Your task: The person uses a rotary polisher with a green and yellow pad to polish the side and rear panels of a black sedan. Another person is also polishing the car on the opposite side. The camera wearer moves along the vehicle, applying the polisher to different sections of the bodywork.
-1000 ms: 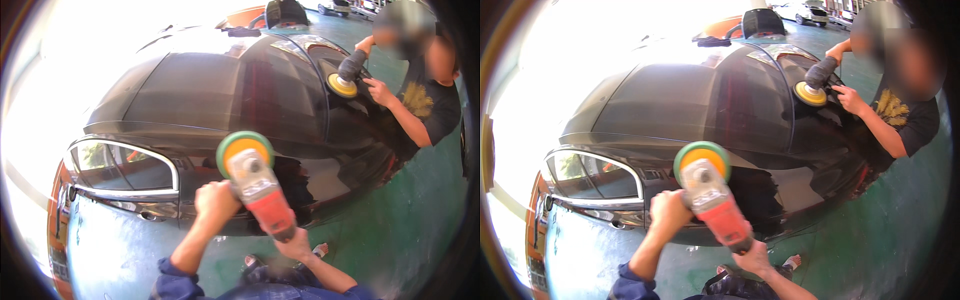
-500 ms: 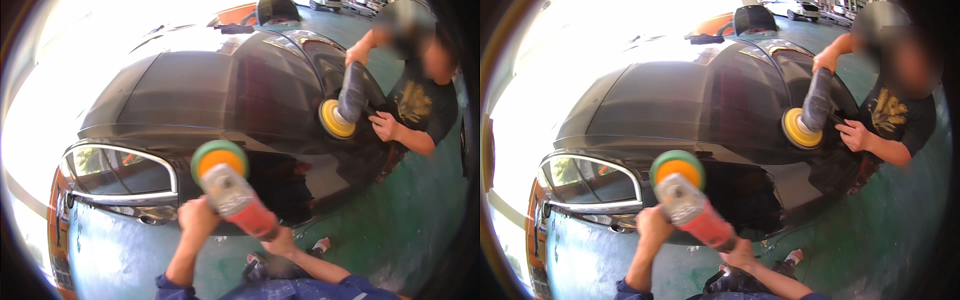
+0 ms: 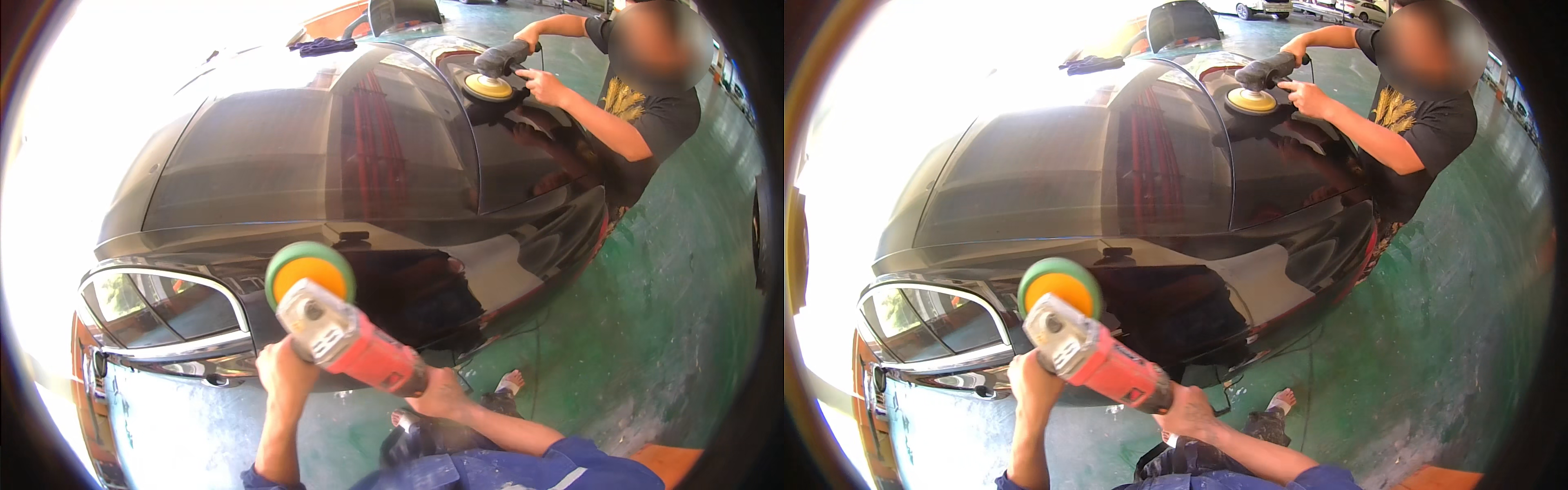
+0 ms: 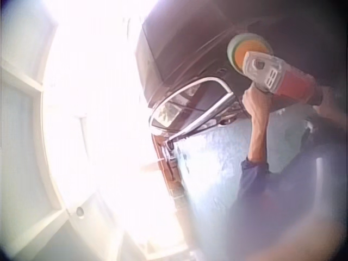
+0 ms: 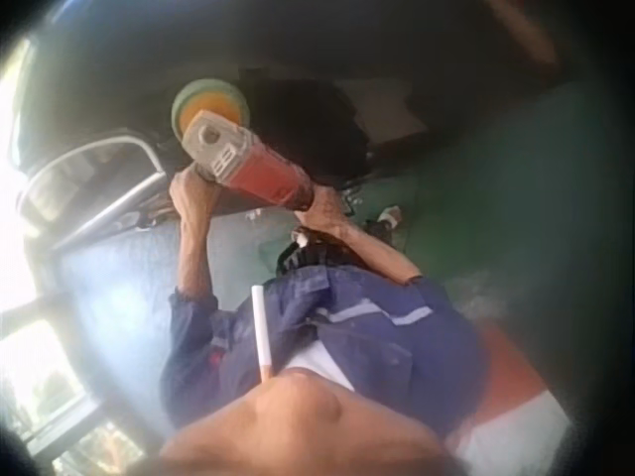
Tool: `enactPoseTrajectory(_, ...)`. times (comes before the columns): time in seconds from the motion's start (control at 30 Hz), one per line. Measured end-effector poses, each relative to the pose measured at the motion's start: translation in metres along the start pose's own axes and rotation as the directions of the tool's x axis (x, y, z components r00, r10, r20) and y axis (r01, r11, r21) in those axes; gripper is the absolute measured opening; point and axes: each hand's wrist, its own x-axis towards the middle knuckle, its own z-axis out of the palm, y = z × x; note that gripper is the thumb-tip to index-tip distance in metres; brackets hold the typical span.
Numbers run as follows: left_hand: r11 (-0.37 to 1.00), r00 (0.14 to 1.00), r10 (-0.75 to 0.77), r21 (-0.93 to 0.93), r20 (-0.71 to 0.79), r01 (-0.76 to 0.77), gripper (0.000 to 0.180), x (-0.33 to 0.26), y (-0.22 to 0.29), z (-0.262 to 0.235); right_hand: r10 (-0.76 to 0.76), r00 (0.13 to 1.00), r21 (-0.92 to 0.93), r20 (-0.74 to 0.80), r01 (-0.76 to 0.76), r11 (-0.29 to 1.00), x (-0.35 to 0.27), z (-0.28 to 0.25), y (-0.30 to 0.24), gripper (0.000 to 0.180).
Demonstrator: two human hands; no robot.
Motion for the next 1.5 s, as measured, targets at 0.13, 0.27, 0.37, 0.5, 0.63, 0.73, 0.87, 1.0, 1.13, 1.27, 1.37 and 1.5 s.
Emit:
enactPoseTrajectory(0.13,0.986,0.966,0.141,0.053,0.219,-0.156,0.019,0.021,0.099,0.007,0.035,0.992,0.12,-0.121,-0.021,0.993,-0.03,-0.052,0.034,0.035)
enactPoseTrajectory(0.27,0.954,0.882,0.291,-0.044,0.37,-0.296,0.015,0.032,0.167,0.028,0.14,0.975,0.023,-0.17,-0.138,0.99,-0.055,-0.095,0.048,0.031)
enactPoseTrajectory(0.37,0.919,0.844,0.395,-0.137,0.364,-0.371,0.014,0.027,0.188,0.041,0.171,0.96,-0.014,-0.22,-0.178,0.984,-0.073,-0.089,0.116,0.032)
enactPoseTrajectory(0.5,0.949,0.859,0.314,-0.116,0.404,-0.292,0.014,0.013,0.164,0.043,0.1,0.983,0.095,-0.157,-0.086,0.992,-0.068,-0.074,0.102,0.034)
enactPoseTrajectory(0.63,0.992,0.93,0.101,0.038,0.353,-0.122,0.017,-0.019,0.078,0.036,0.029,0.998,0.125,-0.048,-0.023,0.992,-0.043,-0.012,0.096,0.036)
enactPoseTrajectory(0.73,0.999,0.986,-0.017,0.036,0.165,0.012,0.014,-0.051,0.003,0.04,0.003,0.998,0.035,0.057,-0.005,0.999,-0.023,0.027,0.057,0.041)
enactPoseTrajectory(0.87,0.99,0.985,-0.142,-0.003,0.093,0.143,0.013,-0.059,-0.019,0.046,-0.014,0.986,-0.06,0.169,0.025,0.998,-0.017,0.057,0.092,0.038)
enactPoseTrajectory(1.0,0.996,0.986,-0.078,-0.027,0.147,0.083,0.012,-0.05,0.014,0.044,-0.011,0.999,-0.003,0.039,0.011,1.0,-0.024,0.039,0.1,0.037)
enactPoseTrajectory(1.13,0.996,0.974,0.086,-0.039,0.21,-0.079,0.015,-0.027,0.082,0.055,0.001,0.994,0.066,-0.109,0.006,0.998,-0.03,-0.03,0.098,0.038)
enactPoseTrajectory(1.27,0.966,0.919,0.254,-0.032,0.301,-0.257,0.017,-0.002,0.176,0.086,0.041,0.981,0.057,-0.19,-0.031,0.998,-0.052,-0.106,0.135,0.046)
enactPoseTrajectory(1.37,0.931,0.826,0.359,-0.1,0.435,-0.352,0.021,0.017,0.259,0.106,0.214,0.917,0.085,-0.336,-0.197,0.977,-0.077,-0.152,0.177,0.041)
enactPoseTrajectory(1.5,0.838,0.761,0.546,-0.229,0.35,-0.495,0.012,0.021,0.35,0.128,0.439,0.773,0.237,-0.458,-0.37,0.898,-0.114,-0.199,0.199,0.034)
